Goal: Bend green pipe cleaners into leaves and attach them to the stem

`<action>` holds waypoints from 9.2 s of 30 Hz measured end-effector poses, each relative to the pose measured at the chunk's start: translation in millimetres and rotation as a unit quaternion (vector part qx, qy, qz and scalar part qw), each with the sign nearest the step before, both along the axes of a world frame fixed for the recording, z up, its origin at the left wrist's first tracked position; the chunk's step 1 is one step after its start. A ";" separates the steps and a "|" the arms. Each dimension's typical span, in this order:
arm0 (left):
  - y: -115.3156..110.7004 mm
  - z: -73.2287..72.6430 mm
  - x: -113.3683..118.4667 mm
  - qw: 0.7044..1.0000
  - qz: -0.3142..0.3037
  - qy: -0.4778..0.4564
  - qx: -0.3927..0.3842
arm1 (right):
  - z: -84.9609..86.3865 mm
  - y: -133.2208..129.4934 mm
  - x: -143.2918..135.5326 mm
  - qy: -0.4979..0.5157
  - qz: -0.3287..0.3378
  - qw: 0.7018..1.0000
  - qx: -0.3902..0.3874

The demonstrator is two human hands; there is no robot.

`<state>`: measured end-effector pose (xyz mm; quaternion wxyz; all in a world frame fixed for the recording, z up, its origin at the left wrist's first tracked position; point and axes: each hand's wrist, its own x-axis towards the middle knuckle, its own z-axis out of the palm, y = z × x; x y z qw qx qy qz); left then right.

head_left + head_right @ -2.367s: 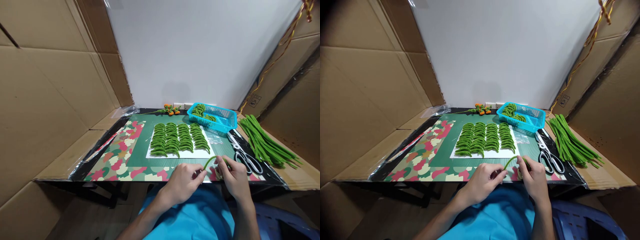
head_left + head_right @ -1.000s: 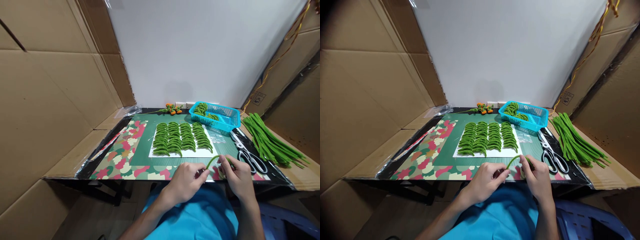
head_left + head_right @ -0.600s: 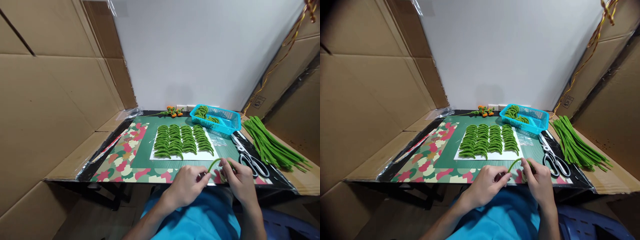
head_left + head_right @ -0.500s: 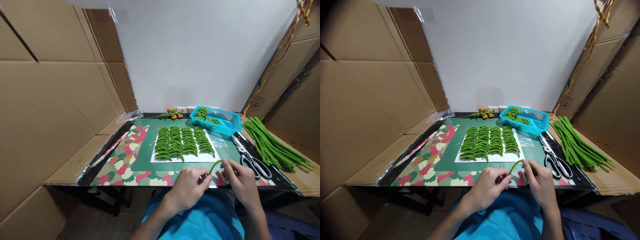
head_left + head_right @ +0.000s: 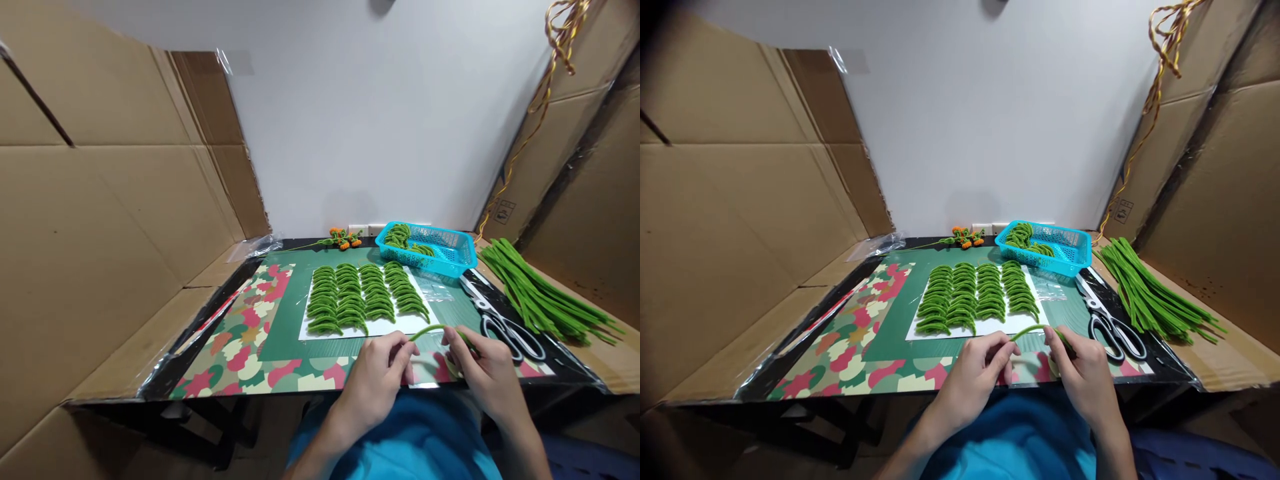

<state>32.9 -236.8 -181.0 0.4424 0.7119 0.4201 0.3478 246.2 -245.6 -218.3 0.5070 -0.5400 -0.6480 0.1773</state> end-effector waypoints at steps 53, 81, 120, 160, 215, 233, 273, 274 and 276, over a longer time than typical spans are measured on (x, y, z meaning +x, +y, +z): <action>-2.0 4.4 -1.7 0.998 -0.016 0.044 0.034 | -2.9 -1.1 11.1 0.176 0.090 0.979 -0.040; -4.2 6.1 -0.5 0.996 -0.031 0.069 0.050 | 2.9 -10.8 28.4 0.159 0.249 0.955 -0.001; 5.8 -3.2 -5.2 0.974 -0.147 -0.120 -0.126 | 8.0 -2.1 -44.1 0.408 0.159 0.898 -0.044; 11.4 -1.5 -2.9 0.955 -0.157 -0.178 -0.175 | 10.5 3.5 -56.9 0.587 0.134 0.797 -0.050; 3.9 -0.7 3.0 0.948 -0.084 -0.256 -0.168 | 12.2 3.7 -56.4 0.639 0.113 0.757 -0.079; 3.9 -1.2 -1.1 0.949 -0.116 -0.238 -0.170 | 11.9 3.6 -54.4 0.646 0.128 0.747 -0.089; 6.9 0.1 4.2 0.956 -0.086 -0.217 -0.175 | -0.9 2.0 -54.8 0.502 0.118 0.852 0.092; 7.7 0.8 3.9 0.954 -0.076 -0.224 -0.184 | -1.1 0.8 -55.2 0.464 0.099 0.871 0.124; 8.6 1.1 3.4 0.951 -0.061 -0.236 -0.192 | 1.7 -3.1 -55.3 0.360 0.067 0.913 0.180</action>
